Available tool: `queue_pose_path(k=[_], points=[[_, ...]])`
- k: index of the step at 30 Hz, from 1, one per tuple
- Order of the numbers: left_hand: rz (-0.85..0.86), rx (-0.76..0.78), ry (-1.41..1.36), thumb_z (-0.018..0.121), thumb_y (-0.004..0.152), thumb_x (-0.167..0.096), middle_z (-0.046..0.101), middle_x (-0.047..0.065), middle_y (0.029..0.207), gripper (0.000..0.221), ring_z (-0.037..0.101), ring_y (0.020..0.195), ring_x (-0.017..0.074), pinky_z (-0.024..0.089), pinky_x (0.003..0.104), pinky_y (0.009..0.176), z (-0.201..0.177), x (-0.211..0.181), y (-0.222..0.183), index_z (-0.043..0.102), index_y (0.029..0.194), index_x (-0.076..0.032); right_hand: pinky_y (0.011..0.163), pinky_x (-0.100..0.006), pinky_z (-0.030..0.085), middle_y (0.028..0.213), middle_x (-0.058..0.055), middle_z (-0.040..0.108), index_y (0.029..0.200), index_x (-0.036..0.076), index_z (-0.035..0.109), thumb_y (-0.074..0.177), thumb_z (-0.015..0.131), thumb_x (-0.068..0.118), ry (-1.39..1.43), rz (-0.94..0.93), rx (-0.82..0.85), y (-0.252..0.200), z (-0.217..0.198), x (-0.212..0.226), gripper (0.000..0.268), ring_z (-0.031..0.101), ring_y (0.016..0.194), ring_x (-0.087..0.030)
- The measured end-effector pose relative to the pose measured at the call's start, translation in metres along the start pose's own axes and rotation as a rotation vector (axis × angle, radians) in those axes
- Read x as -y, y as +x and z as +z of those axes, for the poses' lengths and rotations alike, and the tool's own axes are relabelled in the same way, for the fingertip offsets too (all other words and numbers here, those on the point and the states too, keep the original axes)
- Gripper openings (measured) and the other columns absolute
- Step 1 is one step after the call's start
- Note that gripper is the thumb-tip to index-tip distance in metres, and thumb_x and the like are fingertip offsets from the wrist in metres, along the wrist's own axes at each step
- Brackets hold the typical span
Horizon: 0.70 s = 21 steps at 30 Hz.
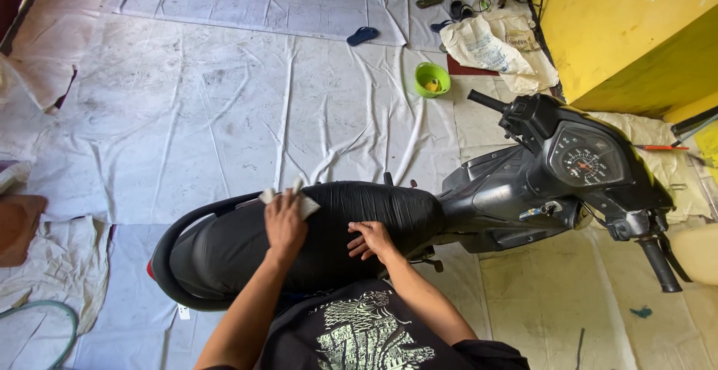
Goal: The person wipes the black seat of a motorcycle with a white cloth. They repeatedly rub the cloth over the seat's surface, covering the entire area from the rear to the front.
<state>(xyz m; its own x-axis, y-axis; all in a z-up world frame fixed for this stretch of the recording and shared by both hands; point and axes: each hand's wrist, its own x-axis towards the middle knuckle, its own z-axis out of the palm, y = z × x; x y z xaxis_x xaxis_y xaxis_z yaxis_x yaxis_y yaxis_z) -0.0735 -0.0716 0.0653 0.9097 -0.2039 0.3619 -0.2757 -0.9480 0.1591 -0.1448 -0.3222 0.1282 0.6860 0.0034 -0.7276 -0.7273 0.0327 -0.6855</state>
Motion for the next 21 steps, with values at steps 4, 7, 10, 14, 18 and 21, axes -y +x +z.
queue_pose_path(k=[4, 7, 10, 14, 18, 21], points=[[0.159, 0.097, -0.16, 0.059, 0.077, -0.021, 0.055, 0.001, 0.15, 0.055, 0.049, 0.133, 0.0299, 0.039, 0.045, 0.106, -0.009, -0.034, -0.008, 0.064, 0.131, -0.023, 0.041, -0.029, 0.06, 0.094, -0.032, 0.073, 0.119, 0.003, 0.068, 0.093, 0.07, 0.043, 0.009, -0.013, 0.008, 0.007, -0.006, -0.007, 0.048, 0.077, 0.073, -0.037], [0.33, 0.241, -0.233, 0.055, 0.078, -0.019, 0.05, -0.003, 0.154, 0.059, 0.045, 0.138, 0.0293, 0.036, 0.046, 0.109, -0.043, -0.023, -0.019, 0.06, 0.136, -0.026, 0.042, -0.029, 0.061, 0.095, -0.032, 0.073, 0.121, 0.003, 0.067, 0.093, 0.071, 0.044, 0.028, -0.011, 0.019, 0.009, -0.011, -0.008, 0.05, 0.077, 0.074, -0.037], [0.377, 0.377, -0.171, 0.053, 0.078, -0.017, 0.049, -0.005, 0.154, 0.066, 0.046, 0.139, 0.0272, 0.039, 0.044, 0.108, -0.088, 0.018, -0.025, 0.055, 0.142, -0.03, 0.043, -0.028, 0.061, 0.096, -0.032, 0.073, 0.121, 0.003, 0.067, 0.093, 0.069, 0.043, 0.037, -0.004, 0.033, 0.007, -0.011, -0.01, 0.049, 0.077, 0.074, -0.037], [0.291, 0.27, -0.113, 0.063, 0.065, -0.018, 0.057, 0.003, 0.149, 0.079, 0.05, 0.137, 0.0308, 0.045, 0.045, 0.105, -0.082, 0.092, -0.023, 0.055, 0.143, -0.027, 0.043, -0.029, 0.061, 0.095, -0.032, 0.073, 0.119, 0.003, 0.067, 0.094, 0.069, 0.043, 0.046, -0.005, 0.04, 0.003, -0.01, -0.006, 0.047, 0.077, 0.073, -0.036], [0.037, 0.285, -0.032, 0.059, 0.077, -0.021, 0.057, -0.006, 0.146, 0.069, 0.047, 0.138, 0.0243, 0.043, 0.042, 0.109, -0.034, 0.082, 0.003, 0.054, 0.145, -0.032, 0.043, -0.028, 0.061, 0.095, -0.031, 0.073, 0.119, 0.003, 0.067, 0.094, 0.068, 0.043, 0.029, 0.003, 0.042, 0.003, -0.009, -0.003, 0.047, 0.077, 0.073, -0.036], [-0.074, 0.047, 0.045, 0.063, 0.07, -0.027, 0.068, -0.007, 0.124, 0.053, 0.055, 0.123, 0.0248, 0.045, 0.044, 0.098, 0.004, 0.044, 0.013, 0.07, 0.122, -0.03, 0.043, -0.028, 0.061, 0.094, -0.031, 0.074, 0.119, 0.004, 0.067, 0.094, 0.069, 0.044, 0.023, -0.002, 0.033, 0.003, -0.007, -0.005, 0.047, 0.077, 0.073, -0.036]])
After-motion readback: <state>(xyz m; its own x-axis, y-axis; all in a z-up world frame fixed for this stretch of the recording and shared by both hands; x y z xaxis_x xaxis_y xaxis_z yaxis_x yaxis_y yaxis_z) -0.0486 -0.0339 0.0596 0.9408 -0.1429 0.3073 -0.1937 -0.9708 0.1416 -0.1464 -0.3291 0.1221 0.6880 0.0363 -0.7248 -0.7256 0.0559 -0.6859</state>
